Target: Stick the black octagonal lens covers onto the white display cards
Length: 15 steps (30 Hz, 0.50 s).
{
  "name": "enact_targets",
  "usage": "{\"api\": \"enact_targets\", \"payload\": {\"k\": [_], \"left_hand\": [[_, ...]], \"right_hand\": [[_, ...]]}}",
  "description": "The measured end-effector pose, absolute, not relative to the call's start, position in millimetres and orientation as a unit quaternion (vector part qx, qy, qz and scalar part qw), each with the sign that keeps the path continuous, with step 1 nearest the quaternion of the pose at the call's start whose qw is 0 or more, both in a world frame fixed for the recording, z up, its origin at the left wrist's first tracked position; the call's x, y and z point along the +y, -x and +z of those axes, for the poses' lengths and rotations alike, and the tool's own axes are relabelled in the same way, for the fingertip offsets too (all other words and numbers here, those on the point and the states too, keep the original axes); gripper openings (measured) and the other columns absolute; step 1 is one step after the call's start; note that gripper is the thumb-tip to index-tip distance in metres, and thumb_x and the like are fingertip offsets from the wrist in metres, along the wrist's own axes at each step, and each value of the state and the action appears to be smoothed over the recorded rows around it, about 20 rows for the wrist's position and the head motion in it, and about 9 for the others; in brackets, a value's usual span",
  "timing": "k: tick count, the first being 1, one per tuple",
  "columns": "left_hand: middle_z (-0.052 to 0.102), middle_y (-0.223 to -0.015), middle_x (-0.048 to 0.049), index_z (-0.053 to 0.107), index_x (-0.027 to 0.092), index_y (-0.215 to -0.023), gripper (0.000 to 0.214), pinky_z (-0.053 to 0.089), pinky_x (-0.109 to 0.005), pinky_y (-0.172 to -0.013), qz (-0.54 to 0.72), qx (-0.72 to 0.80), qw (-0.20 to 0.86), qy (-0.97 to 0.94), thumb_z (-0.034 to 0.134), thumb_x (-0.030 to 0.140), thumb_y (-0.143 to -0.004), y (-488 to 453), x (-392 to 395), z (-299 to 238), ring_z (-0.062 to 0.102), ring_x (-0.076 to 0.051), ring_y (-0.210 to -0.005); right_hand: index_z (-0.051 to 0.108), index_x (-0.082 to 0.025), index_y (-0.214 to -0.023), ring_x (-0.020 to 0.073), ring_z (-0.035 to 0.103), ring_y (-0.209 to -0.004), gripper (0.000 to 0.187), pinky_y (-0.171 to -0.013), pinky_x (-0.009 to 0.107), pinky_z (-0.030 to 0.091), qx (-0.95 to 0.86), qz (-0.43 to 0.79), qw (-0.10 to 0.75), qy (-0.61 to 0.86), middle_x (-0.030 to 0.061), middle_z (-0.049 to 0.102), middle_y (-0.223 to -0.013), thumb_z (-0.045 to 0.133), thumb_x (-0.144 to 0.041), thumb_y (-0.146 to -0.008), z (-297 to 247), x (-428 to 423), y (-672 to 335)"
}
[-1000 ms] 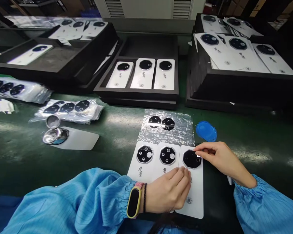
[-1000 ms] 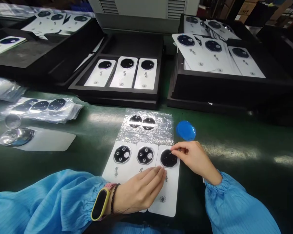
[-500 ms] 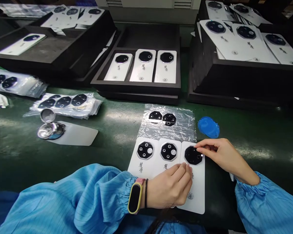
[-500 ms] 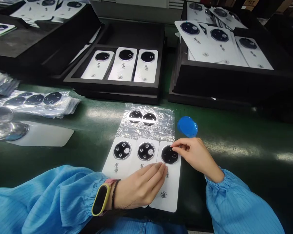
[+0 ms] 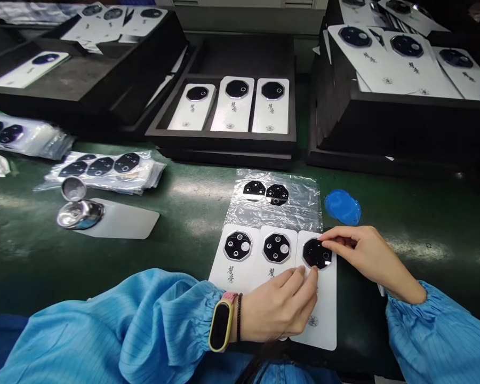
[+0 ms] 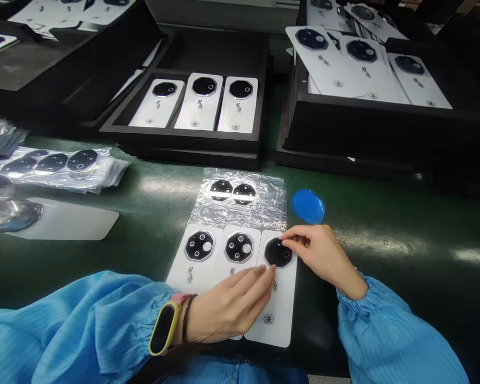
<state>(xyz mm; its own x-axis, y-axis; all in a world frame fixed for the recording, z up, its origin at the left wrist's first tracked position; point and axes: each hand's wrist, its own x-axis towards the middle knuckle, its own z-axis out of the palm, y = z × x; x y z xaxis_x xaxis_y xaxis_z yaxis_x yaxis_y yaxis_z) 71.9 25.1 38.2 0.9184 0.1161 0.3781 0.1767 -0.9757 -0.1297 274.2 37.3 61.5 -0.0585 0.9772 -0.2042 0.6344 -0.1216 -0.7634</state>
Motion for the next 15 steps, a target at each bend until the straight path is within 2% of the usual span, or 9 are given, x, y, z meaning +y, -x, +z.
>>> {"api": "enact_targets", "payload": {"k": [3,8,15], "left_hand": [[0.068,-0.101,-0.0188,0.066,0.001,-0.092,0.032,0.051,-0.03,-0.072,-0.187,-0.075,0.086,0.976,0.035,0.006,-0.084,-72.0,25.0,39.1,0.066,-0.023,-0.081],[0.068,-0.101,-0.0184,0.065,0.001,-0.092,0.031,0.051,-0.029,-0.072,-0.189,-0.08,0.093,0.974,0.036,0.006,-0.086,-72.3,24.2,38.1,0.066,-0.023,-0.082],[0.068,-0.102,-0.0193,0.065,0.0,-0.094,0.028,0.051,-0.03,-0.073,-0.189,-0.081,0.096,0.974,0.039,0.007,-0.085,-72.3,23.1,36.9,0.066,-0.023,-0.083]], "right_hand": [[0.074,-0.021,-0.072,0.0124,0.047,-0.042,0.02,-0.04,0.025,0.036,-0.633,0.367,0.234,0.64,-0.0008,0.064,-0.052,0.056,-0.031,-0.074,60.4,36.4,-274.2],[0.072,-0.02,-0.07,0.0115,0.052,-0.046,0.016,-0.044,0.024,0.041,-0.68,0.313,0.248,0.615,0.0001,0.069,-0.064,0.058,-0.021,-0.077,58.2,35.1,-273.7],[0.069,-0.018,-0.069,0.0096,0.053,-0.049,0.019,-0.043,0.02,0.044,-0.746,0.229,0.254,0.572,0.0008,0.064,-0.07,0.056,-0.012,-0.081,55.4,34.9,-274.0]]}}
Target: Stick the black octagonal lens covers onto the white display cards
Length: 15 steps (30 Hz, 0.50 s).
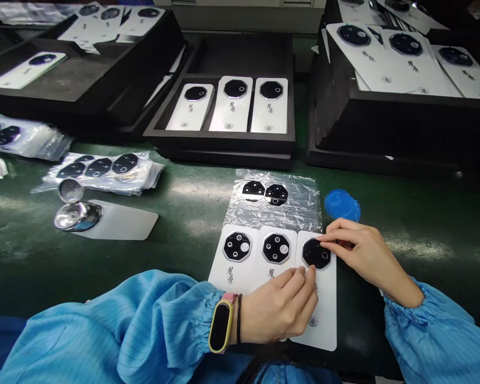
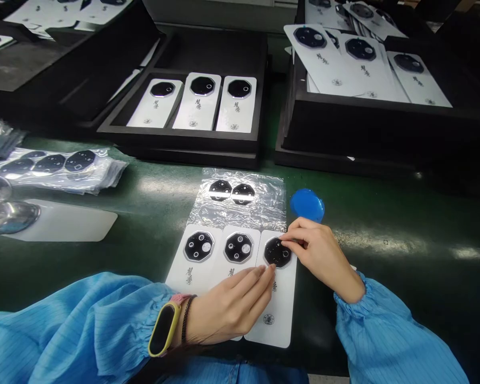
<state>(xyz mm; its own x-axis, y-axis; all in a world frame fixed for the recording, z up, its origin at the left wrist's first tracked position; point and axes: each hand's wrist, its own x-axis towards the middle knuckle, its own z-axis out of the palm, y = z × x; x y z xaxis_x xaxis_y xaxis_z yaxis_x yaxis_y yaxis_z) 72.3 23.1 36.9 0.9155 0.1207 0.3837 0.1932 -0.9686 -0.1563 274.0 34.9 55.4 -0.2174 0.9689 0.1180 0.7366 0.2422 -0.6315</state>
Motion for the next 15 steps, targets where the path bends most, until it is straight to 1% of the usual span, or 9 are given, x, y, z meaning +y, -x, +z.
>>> {"api": "enact_targets", "payload": {"k": [2,5,7,10,15], "left_hand": [[0.068,-0.102,-0.0188,0.065,0.0,-0.094,0.028,0.051,-0.03,-0.073,-0.191,-0.082,0.096,0.973,0.04,0.007,-0.085,-72.5,22.6,36.4,0.066,-0.023,-0.083],[0.069,-0.101,-0.0181,0.065,0.0,-0.094,0.027,0.052,-0.029,-0.073,-0.192,-0.083,0.095,0.973,0.041,0.008,-0.085,-73.0,22.7,35.8,0.066,-0.023,-0.082],[0.069,-0.099,-0.0179,0.066,0.0,-0.093,0.027,0.052,-0.029,-0.072,-0.199,-0.084,0.093,0.972,0.041,0.007,-0.085,-73.3,23.3,35.8,0.066,-0.023,-0.081],[0.069,-0.099,-0.018,0.066,0.001,-0.092,0.028,0.051,-0.029,-0.071,-0.205,-0.086,0.091,0.971,0.039,0.007,-0.085,-73.5,24.0,36.4,0.066,-0.023,-0.08],[0.069,-0.099,-0.0188,0.065,0.0,-0.092,0.027,0.051,-0.029,-0.072,-0.203,-0.085,0.085,0.972,0.041,0.008,-0.085,-72.7,23.2,36.4,0.066,-0.023,-0.081]], "right_hand": [[0.069,-0.018,-0.071,0.0104,0.056,-0.053,0.022,-0.045,0.021,0.046,-0.77,0.2,0.245,0.554,0.0014,0.064,-0.071,0.051,-0.012,-0.084,55.3,33.3,-274.5],[0.068,-0.016,-0.079,0.0132,0.061,-0.062,0.025,-0.049,0.022,0.048,-0.813,0.145,0.207,0.524,0.0036,0.065,-0.077,0.045,-0.012,-0.088,55.9,29.2,-274.8],[0.068,-0.014,-0.083,0.0148,0.062,-0.067,0.026,-0.046,0.023,0.045,-0.832,0.107,0.177,0.515,0.0046,0.065,-0.078,0.043,-0.01,-0.088,56.6,26.6,-274.4],[0.067,-0.014,-0.083,0.0156,0.061,-0.069,0.026,-0.04,0.022,0.039,-0.844,0.069,0.15,0.51,0.0048,0.065,-0.078,0.042,-0.006,-0.085,57.5,24.2,-273.5],[0.066,-0.016,-0.081,0.0145,0.06,-0.068,0.028,-0.038,0.022,0.037,-0.847,0.05,0.15,0.507,0.0039,0.066,-0.077,0.041,-0.002,-0.081,58.1,23.4,-272.6]]}}
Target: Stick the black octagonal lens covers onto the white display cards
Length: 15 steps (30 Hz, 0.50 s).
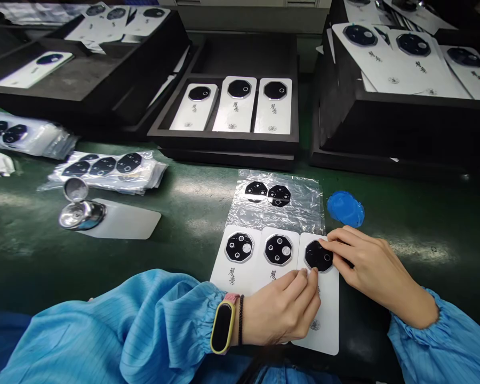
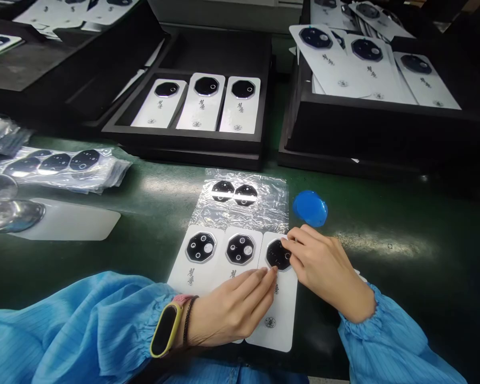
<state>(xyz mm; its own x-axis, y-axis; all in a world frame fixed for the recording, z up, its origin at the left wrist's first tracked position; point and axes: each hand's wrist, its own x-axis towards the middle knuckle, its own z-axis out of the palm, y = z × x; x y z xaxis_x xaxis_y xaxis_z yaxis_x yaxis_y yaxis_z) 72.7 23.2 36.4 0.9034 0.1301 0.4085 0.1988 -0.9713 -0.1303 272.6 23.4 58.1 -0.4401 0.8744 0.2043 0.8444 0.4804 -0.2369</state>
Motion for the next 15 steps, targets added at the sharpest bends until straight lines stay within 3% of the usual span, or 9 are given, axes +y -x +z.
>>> {"api": "enact_targets", "payload": {"k": [5,11,15], "left_hand": [[0.068,-0.098,-0.0191,0.065,-0.001,-0.093,0.024,0.05,-0.03,-0.071,-0.205,-0.085,0.085,0.971,0.044,0.008,-0.084,-72.2,22.6,34.8,0.065,-0.024,-0.081],[0.068,-0.099,-0.0196,0.064,-0.001,-0.093,0.024,0.051,-0.031,-0.073,-0.209,-0.088,0.073,0.971,0.044,0.008,-0.085,-72.5,23.5,34.8,0.065,-0.023,-0.081],[0.067,-0.098,-0.0175,0.064,0.002,-0.092,0.022,0.049,-0.04,-0.086,-0.213,-0.108,0.065,0.969,0.045,0.007,-0.082,-72.8,22.9,35.6,0.065,-0.029,-0.092]], "right_hand": [[0.067,-0.014,-0.081,0.0147,0.059,-0.067,0.031,-0.04,0.022,0.038,-0.857,0.016,0.153,0.493,0.0047,0.067,-0.076,0.038,0.0,-0.08,59.7,22.5,-269.1],[0.061,-0.016,-0.06,0.0165,0.051,-0.056,0.036,-0.044,0.029,0.038,-0.876,-0.066,0.09,0.468,0.0044,0.061,-0.061,0.037,0.009,-0.071,59.0,17.2,-258.9],[0.066,-0.015,-0.075,0.0156,0.053,-0.064,0.038,-0.051,0.027,0.042,-0.864,-0.045,0.111,0.488,0.0037,0.065,-0.071,0.037,0.008,-0.073,60.2,16.8,-262.3]]}}
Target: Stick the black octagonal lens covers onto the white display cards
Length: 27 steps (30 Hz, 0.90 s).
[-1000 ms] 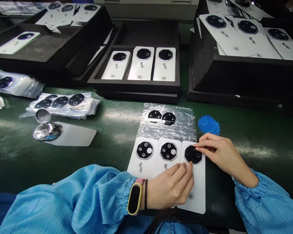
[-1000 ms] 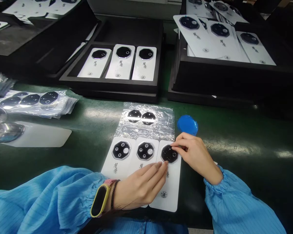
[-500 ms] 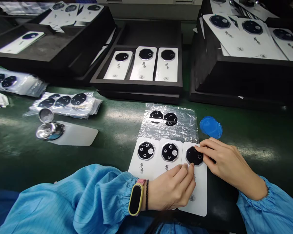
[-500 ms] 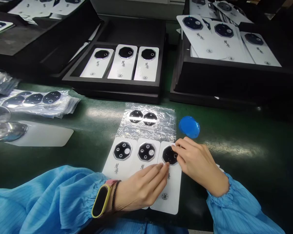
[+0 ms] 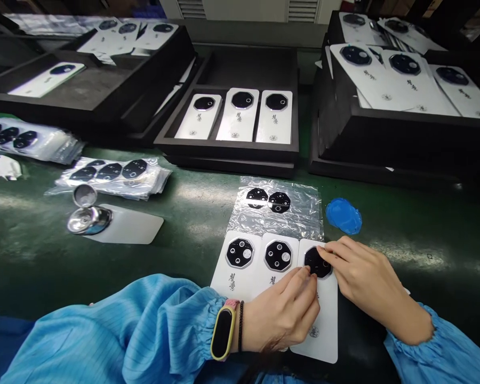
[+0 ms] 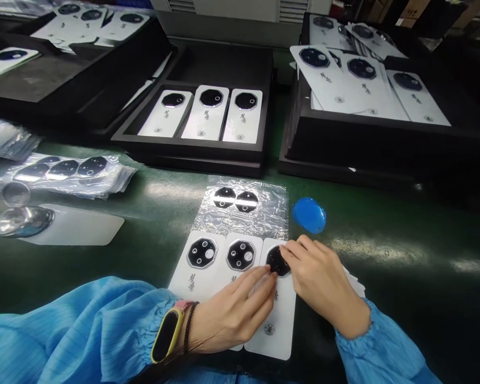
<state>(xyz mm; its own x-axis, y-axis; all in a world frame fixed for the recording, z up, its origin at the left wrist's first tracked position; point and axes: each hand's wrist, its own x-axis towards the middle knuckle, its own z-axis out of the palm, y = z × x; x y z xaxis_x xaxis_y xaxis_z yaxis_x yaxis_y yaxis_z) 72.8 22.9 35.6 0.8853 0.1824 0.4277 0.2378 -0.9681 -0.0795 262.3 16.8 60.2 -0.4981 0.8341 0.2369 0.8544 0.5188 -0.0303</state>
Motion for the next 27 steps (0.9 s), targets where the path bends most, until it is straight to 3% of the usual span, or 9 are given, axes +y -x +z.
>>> {"api": "enact_targets", "payload": {"k": [6,13,20,27], "left_hand": [[0.066,-0.101,-0.0166,0.064,0.004,-0.093,0.022,0.052,-0.043,-0.082,-0.198,-0.113,0.074,0.971,0.045,0.009,-0.083,-72.1,21.0,36.0,0.064,-0.033,-0.096],[0.066,-0.101,-0.0156,0.063,0.004,-0.092,0.019,0.051,-0.039,-0.083,-0.194,-0.114,0.078,0.971,0.047,0.01,-0.084,-71.7,22.8,37.2,0.064,-0.032,-0.099],[0.064,-0.103,-0.0155,0.062,0.004,-0.093,0.018,0.047,-0.04,-0.085,-0.199,-0.11,0.068,0.972,0.049,0.014,-0.086,-70.2,24.4,34.0,0.062,-0.032,-0.101],[0.06,-0.103,-0.0129,0.059,0.005,-0.1,0.023,0.043,-0.038,-0.081,-0.194,-0.128,0.044,0.972,0.04,0.012,-0.088,-71.9,23.1,26.8,0.056,-0.023,-0.091]], "right_hand": [[0.064,-0.016,-0.066,0.016,0.05,-0.061,0.033,-0.053,0.029,0.036,-0.856,-0.036,0.124,0.5,0.003,0.058,-0.062,0.039,0.004,-0.076,68.0,14.9,-268.2],[0.06,-0.016,-0.062,0.0188,0.049,-0.061,0.029,-0.055,0.032,0.037,-0.865,-0.053,0.074,0.494,0.0049,0.056,-0.062,0.041,0.004,-0.069,65.1,8.2,-262.9],[0.066,-0.017,-0.09,0.018,0.058,-0.067,0.036,-0.054,0.029,0.045,-0.803,-0.019,0.148,0.577,0.0065,0.063,-0.077,0.034,-0.003,-0.081,63.3,12.9,-270.5],[0.059,-0.021,-0.081,0.019,0.06,-0.07,0.02,-0.056,0.03,0.05,-0.742,0.121,0.204,0.627,0.0052,0.061,-0.079,0.039,-0.017,-0.086,60.5,14.0,-268.2]]}}
